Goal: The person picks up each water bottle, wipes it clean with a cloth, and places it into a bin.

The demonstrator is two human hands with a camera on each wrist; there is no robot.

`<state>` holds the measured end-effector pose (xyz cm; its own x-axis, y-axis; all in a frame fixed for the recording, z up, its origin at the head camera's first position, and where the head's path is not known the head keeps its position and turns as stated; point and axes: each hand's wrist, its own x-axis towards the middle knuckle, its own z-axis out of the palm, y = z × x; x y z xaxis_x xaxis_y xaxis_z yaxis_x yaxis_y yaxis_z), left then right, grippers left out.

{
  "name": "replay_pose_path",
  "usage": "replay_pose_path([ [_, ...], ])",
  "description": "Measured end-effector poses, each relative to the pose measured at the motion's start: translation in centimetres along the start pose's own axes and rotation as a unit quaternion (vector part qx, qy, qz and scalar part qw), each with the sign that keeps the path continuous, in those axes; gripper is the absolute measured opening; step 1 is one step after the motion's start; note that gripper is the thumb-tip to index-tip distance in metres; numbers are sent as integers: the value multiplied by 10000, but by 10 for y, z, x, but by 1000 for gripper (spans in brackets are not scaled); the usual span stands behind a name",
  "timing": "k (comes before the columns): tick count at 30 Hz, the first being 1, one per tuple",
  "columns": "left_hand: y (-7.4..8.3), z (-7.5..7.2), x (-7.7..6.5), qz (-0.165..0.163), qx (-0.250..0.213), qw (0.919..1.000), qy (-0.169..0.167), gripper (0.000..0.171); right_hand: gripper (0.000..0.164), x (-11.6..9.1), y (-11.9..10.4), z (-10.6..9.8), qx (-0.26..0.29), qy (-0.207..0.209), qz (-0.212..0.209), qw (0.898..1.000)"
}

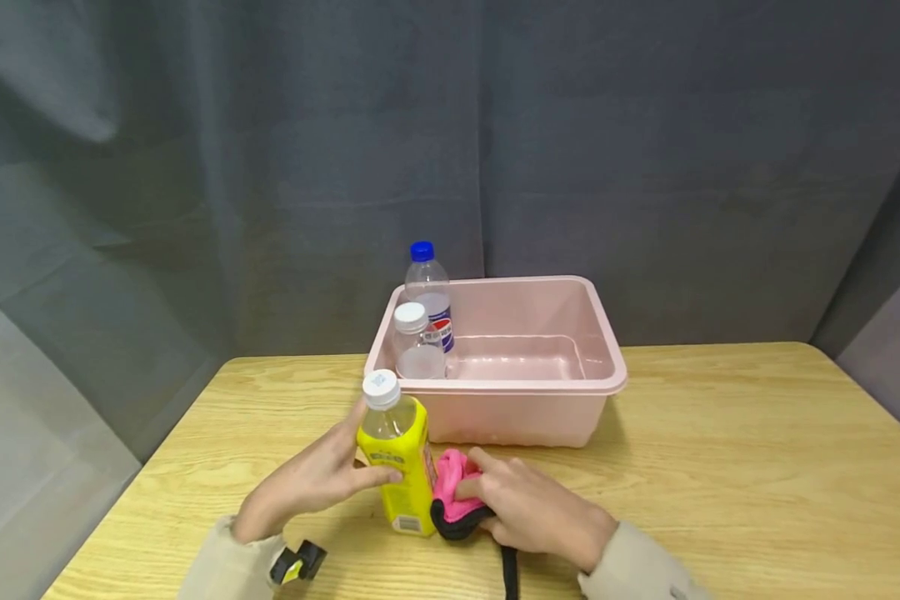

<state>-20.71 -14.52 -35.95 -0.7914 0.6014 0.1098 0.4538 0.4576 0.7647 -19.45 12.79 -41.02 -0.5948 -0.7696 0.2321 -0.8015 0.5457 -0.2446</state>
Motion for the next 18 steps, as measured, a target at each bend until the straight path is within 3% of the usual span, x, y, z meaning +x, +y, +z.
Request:
replay_pose_path([
  [5, -2, 0, 0, 175, 37, 9998, -11, 84, 37, -3, -3, -2, 59, 198, 79, 9998],
  [11, -4, -4, -15, 55, 61, 10000, 17, 85, 42, -1, -17, -6, 416, 984, -188, 9941],
  [15, -5, -5, -18, 44, 90, 9999, 32, 85, 52, 2, -26, -18, 679, 1672, -234, 9833],
  [18, -7, -5, -19, 61, 137, 9999, 45, 86, 60, 5, -30, -26, 840, 2437, -378, 9655],
])
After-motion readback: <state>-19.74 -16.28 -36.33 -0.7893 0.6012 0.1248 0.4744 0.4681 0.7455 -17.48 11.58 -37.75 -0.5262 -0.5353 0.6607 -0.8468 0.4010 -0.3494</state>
